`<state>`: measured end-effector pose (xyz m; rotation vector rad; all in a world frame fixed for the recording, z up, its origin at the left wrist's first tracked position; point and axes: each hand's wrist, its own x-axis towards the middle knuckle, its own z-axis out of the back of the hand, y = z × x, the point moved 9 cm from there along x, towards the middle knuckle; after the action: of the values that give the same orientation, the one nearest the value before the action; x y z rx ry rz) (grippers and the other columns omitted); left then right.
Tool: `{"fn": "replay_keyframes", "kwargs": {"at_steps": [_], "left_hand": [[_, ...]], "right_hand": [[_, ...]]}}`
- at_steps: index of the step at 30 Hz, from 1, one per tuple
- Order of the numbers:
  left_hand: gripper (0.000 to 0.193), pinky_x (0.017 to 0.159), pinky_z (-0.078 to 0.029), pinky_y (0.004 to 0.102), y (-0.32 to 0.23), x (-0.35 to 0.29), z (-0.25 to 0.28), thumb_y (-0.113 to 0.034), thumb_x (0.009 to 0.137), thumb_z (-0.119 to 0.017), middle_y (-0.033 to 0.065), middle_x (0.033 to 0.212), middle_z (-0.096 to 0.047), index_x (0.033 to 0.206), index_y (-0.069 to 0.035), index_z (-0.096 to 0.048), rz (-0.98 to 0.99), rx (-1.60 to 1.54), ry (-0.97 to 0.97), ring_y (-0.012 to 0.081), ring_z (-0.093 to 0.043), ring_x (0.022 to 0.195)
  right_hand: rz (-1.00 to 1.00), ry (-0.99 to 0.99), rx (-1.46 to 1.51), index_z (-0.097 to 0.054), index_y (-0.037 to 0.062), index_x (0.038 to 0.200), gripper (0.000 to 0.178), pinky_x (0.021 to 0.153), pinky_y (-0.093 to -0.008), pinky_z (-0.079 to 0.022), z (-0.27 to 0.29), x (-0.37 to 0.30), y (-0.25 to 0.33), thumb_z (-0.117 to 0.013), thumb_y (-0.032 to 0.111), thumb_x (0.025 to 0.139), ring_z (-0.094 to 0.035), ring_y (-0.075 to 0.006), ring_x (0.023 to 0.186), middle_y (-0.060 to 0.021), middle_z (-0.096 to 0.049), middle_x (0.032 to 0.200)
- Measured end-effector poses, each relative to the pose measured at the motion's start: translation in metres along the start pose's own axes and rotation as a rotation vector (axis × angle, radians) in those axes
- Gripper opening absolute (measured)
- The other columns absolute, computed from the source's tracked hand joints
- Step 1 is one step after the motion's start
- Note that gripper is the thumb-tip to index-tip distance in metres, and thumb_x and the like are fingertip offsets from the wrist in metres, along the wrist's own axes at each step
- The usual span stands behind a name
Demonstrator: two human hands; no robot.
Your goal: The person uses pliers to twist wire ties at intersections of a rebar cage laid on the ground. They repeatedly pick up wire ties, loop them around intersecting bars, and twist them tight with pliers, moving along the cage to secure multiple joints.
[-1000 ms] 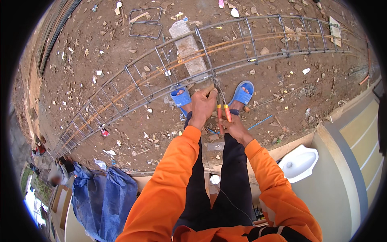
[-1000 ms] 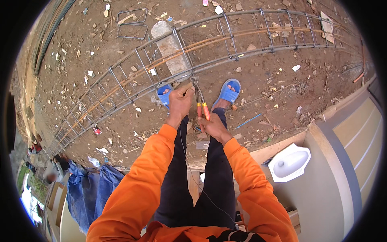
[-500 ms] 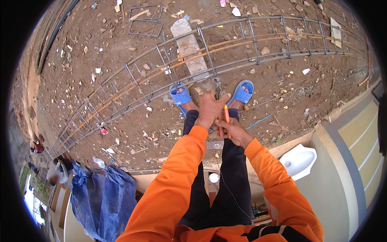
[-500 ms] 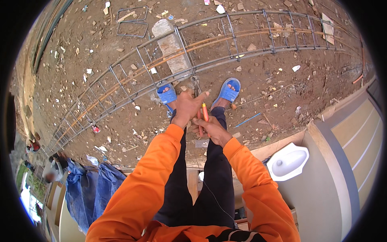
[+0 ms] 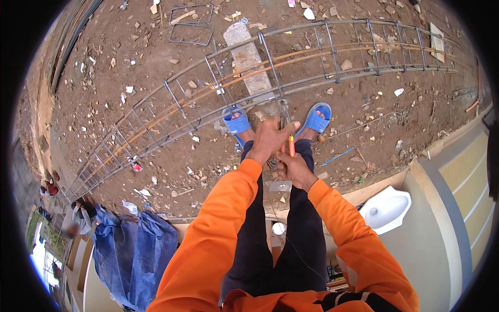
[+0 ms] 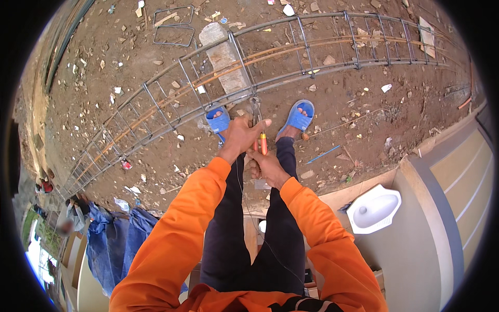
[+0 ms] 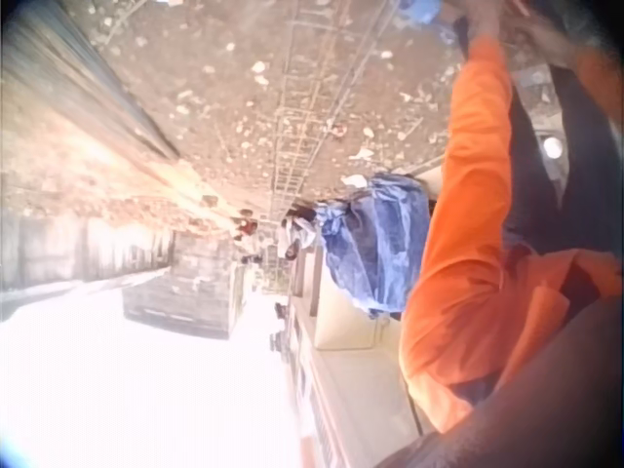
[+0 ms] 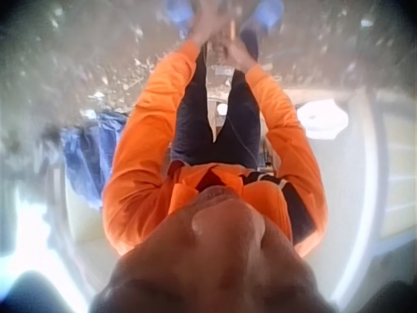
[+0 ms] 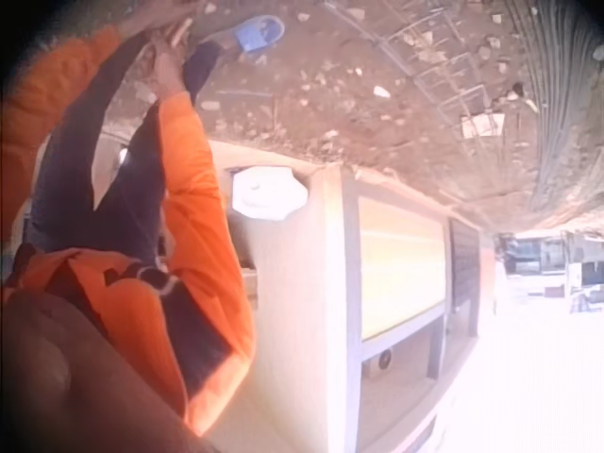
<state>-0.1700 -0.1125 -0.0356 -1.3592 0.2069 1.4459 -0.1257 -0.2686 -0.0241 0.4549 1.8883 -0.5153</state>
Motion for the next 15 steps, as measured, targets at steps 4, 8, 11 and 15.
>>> {"fn": "replay_keyframes", "kwargs": {"at_steps": [4, 8, 11, 15], "left_hand": [[0.042, 0.074, -0.048, 0.0459, 0.015, 0.013, 0.023, -0.043, 0.09, -0.062, 0.0186, 0.08, -0.065, 0.089, -0.001, -0.062, -0.116, 0.094, -0.105, 0.0375, -0.063, 0.08], [0.025, 0.079, -0.049, 0.0467, -0.015, 0.036, 0.076, -0.031, 0.088, -0.064, 0.014, 0.096, -0.067, 0.1, -0.008, -0.065, -0.353, 0.285, -0.104, 0.0367, -0.064, 0.091], [0.019, 0.075, -0.051, 0.044, -0.047, 0.05, 0.093, -0.025, 0.086, -0.066, 0.0106, 0.091, -0.062, 0.098, -0.01, -0.065, -0.627, 0.476, -0.227, 0.0334, -0.063, 0.089], [0.017, 0.071, -0.051, 0.0439, -0.061, 0.054, 0.082, -0.023, 0.086, -0.067, 0.0111, 0.088, -0.06, 0.096, -0.009, -0.065, -0.727, 0.613, -0.239, 0.0343, -0.063, 0.083]], "right_hand": [[0.068, 0.203, 0.002, -0.05, 0.0059, 0.129, 0.036, 0.08, -0.0357, -0.057, 0.003, -0.022, 0.025, -0.055, 0.025, 0.099, -0.067, -0.0234, 0.099, -0.014, -0.065, 0.115], [0.122, 0.055, -0.164, -0.051, 0.0051, 0.128, 0.035, 0.076, -0.0348, -0.055, 0.048, -0.033, 0.05, -0.055, 0.025, 0.099, -0.066, -0.0209, 0.094, -0.0128, -0.066, 0.109], [0.392, -0.25, -0.653, -0.051, 0.0025, 0.128, 0.039, 0.079, -0.0346, -0.052, 0.073, -0.053, 0.104, -0.059, 0.025, 0.097, -0.062, -0.0187, 0.088, -0.0099, -0.063, 0.101], [1.053, -0.782, -0.942, -0.05, -0.0009, 0.124, 0.043, 0.085, -0.0378, -0.048, 0.079, -0.102, 0.206, -0.062, 0.027, 0.093, -0.058, -0.0247, 0.092, -0.0147, -0.059, 0.104]]}}
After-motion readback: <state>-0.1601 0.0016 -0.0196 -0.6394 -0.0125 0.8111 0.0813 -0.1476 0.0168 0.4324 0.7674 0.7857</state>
